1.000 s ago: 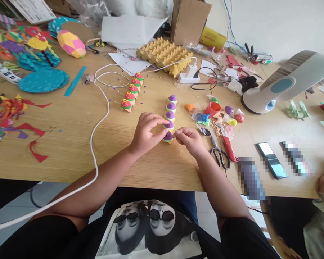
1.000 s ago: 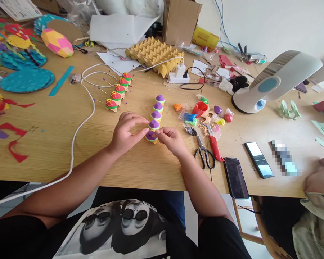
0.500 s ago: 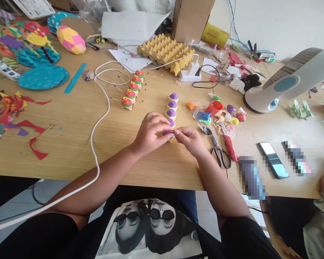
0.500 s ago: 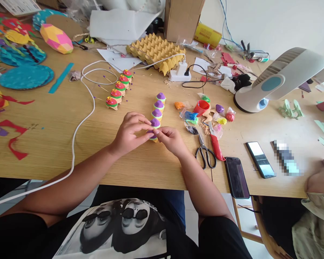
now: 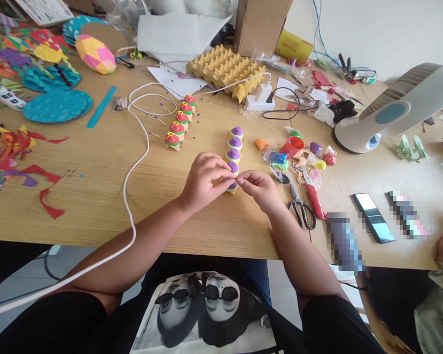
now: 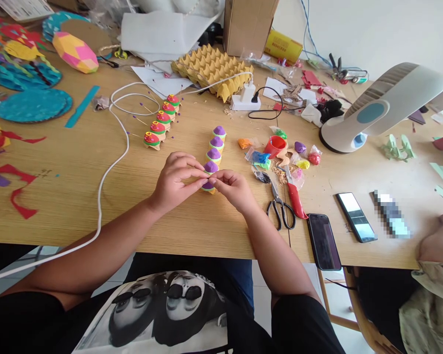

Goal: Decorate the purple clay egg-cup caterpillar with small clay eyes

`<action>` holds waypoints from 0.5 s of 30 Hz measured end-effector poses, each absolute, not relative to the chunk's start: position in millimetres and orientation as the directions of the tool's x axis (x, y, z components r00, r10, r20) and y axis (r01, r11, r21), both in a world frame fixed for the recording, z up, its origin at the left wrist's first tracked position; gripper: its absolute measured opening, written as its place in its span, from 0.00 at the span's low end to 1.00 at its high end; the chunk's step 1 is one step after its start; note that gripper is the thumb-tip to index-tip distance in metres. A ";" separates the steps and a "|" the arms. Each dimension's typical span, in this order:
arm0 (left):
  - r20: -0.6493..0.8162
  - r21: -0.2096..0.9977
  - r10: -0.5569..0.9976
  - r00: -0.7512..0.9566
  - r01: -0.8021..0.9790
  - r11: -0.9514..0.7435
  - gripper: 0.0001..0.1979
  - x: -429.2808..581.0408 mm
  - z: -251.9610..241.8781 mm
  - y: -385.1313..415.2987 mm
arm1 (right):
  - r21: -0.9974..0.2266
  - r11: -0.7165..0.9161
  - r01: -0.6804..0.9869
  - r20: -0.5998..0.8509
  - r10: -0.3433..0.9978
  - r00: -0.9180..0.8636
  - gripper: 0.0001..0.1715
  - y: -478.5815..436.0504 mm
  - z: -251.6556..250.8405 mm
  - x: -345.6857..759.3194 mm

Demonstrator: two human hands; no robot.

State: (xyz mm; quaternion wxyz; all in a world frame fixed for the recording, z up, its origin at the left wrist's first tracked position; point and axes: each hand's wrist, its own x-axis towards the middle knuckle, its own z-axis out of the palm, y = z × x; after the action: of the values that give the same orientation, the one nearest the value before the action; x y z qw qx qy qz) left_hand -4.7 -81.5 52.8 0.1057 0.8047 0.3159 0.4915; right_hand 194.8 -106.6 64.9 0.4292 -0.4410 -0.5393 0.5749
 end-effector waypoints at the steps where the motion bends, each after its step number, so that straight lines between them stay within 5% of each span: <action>1: 0.724 0.480 0.611 0.318 0.404 -0.779 0.01 -4.7 52.9 -81.6 | -0.999 -0.046 -0.023 -0.039 0.970 -0.239 0.23 -106.6 65.0 194.7; 15: 0.727 0.479 0.609 0.318 0.401 -0.781 0.02 -4.3 54.7 -82.5 | -1.000 -0.005 0.011 -0.008 0.968 -0.249 0.23 -106.1 63.9 196.8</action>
State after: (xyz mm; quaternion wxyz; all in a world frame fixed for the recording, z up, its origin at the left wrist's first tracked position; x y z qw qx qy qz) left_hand -4.3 -82.5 54.7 0.1057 0.8049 0.3136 0.4925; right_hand 196.8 -106.1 63.9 0.4290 -0.4373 -0.5597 0.5580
